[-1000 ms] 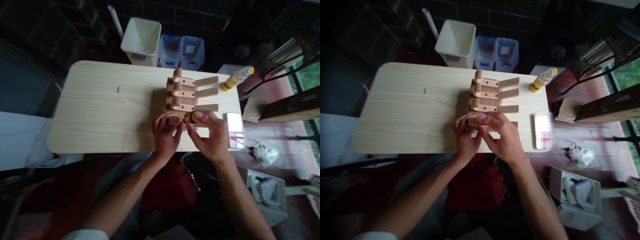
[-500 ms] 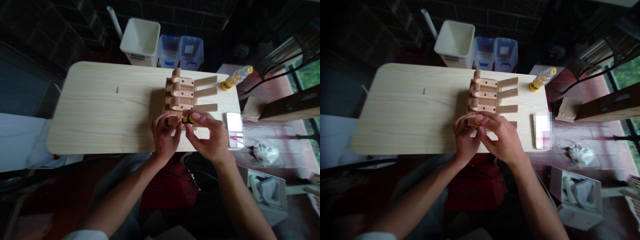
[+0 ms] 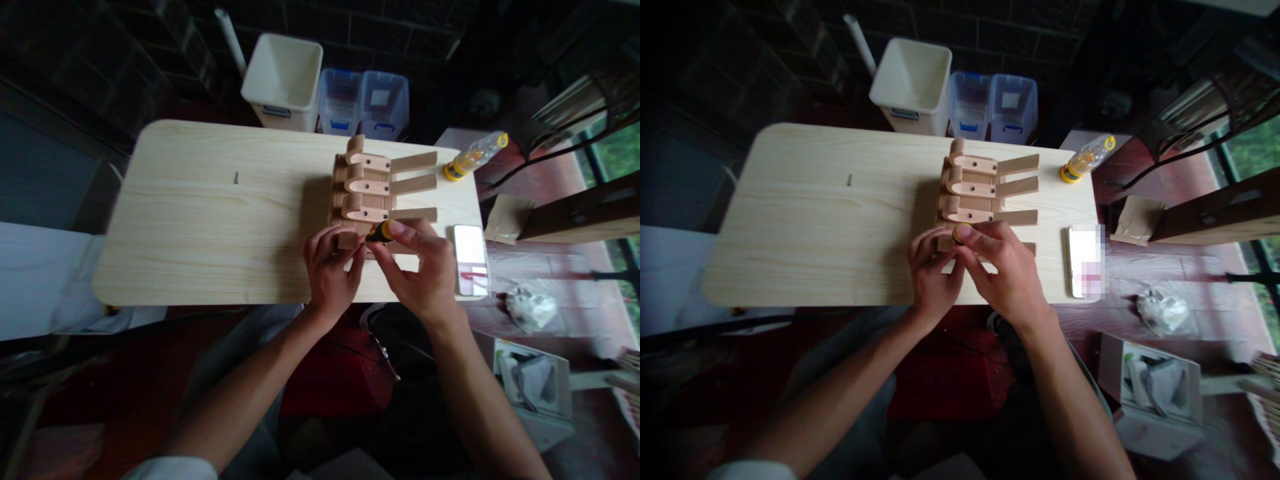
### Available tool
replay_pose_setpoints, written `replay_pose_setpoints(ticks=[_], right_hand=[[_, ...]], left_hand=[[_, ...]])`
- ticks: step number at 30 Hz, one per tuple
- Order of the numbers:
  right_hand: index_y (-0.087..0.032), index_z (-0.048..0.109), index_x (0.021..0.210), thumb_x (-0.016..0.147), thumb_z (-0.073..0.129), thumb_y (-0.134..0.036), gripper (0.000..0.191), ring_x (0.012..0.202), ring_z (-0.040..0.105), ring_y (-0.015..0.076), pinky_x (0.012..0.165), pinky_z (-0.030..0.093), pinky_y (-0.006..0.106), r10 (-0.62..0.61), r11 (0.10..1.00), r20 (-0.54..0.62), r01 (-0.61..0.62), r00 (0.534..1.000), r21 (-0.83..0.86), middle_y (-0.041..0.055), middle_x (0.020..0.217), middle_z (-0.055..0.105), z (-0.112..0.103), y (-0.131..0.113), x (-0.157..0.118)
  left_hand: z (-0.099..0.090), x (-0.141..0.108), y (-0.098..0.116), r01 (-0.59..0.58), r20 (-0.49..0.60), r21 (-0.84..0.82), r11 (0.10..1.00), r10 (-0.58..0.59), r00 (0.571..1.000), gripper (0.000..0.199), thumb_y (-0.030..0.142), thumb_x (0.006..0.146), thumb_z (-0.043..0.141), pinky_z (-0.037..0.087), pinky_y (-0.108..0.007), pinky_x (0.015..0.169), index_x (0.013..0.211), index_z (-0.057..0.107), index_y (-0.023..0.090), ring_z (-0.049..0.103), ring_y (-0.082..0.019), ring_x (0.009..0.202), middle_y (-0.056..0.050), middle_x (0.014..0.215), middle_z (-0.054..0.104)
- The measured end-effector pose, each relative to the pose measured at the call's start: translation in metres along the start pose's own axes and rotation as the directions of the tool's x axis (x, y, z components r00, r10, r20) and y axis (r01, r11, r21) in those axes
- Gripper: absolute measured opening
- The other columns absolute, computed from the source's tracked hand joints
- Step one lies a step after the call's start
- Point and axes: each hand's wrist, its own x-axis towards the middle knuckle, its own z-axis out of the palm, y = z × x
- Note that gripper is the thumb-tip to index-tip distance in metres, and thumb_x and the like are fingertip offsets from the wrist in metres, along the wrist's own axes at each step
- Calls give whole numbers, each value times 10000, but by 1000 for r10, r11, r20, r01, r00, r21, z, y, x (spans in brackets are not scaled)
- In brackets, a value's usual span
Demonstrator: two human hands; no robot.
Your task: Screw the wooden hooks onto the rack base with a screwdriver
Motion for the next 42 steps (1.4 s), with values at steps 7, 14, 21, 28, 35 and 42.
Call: replay_pose_setpoints(ticks=[7, 14, 21, 28, 35, 42], right_hand=[[-288, 603, 1376, 958, 726, -113, 469, 1144, 800, 226, 925, 704, 400, 21, 999, 80, -25, 997, 48, 92, 1288, 779, -1, -6, -1], [-285, 604, 1379, 979, 704, -114, 447, 1105, 811, 208, 890, 721, 376, 52, 996, 91, -58, 994, 69, 85, 1250, 797, -2, -7, -2], [-300, 610, 1351, 982, 726, -150, 415, 1035, 815, 204, 819, 720, 355, 58, 997, 61, -61, 996, 46, 66, 1166, 795, -1, -5, -2], [-307, 604, 1351, 966, 751, -152, 440, 971, 809, 192, 750, 699, 319, 24, 999, 17, -25, 1000, 31, 49, 1095, 774, 1, 0, -2], [-284, 592, 1365, 960, 722, -121, 456, 1135, 800, 211, 930, 709, 395, 39, 997, 86, -44, 996, 68, 84, 1263, 786, -2, -5, -2], [-299, 651, 1338, 991, 690, -146, 381, 1135, 802, 195, 934, 704, 358, 100, 990, 129, -111, 987, 86, 45, 1247, 793, -4, -5, -2]], left_hand=[[-2, 2, 0, -14, 3, 19, 1000, 14, 1000, 171, 274, 1040, 671, 502, -472, 1136, 1170, 781, 289, 630, -268, 1323, -73, 1275, 764], [-2, 1, -1, -3, 25, 24, 1000, 3, 1000, 178, 277, 1037, 667, 499, -488, 1139, 1174, 780, 280, 626, -282, 1337, -84, 1288, 760], [-2, 0, -1, 28, 44, 4, 1000, -28, 999, 182, 276, 1041, 668, 485, -492, 1154, 1171, 794, 290, 611, -284, 1354, -83, 1295, 753], [-1, 1, -1, 2, 23, 19, 1000, -2, 1000, 190, 270, 1040, 679, 506, -477, 1135, 1191, 791, 297, 633, -272, 1320, -74, 1266, 763], [-1, 0, -1, -12, 11, 13, 1000, 12, 1000, 176, 271, 1039, 671, 504, -482, 1142, 1168, 789, 288, 631, -275, 1320, -80, 1274, 761], [0, 0, -1, 7, 11, 16, 1000, -7, 1000, 166, 262, 1022, 680, 515, -498, 1129, 1147, 786, 290, 636, -287, 1316, -84, 1278, 758]])
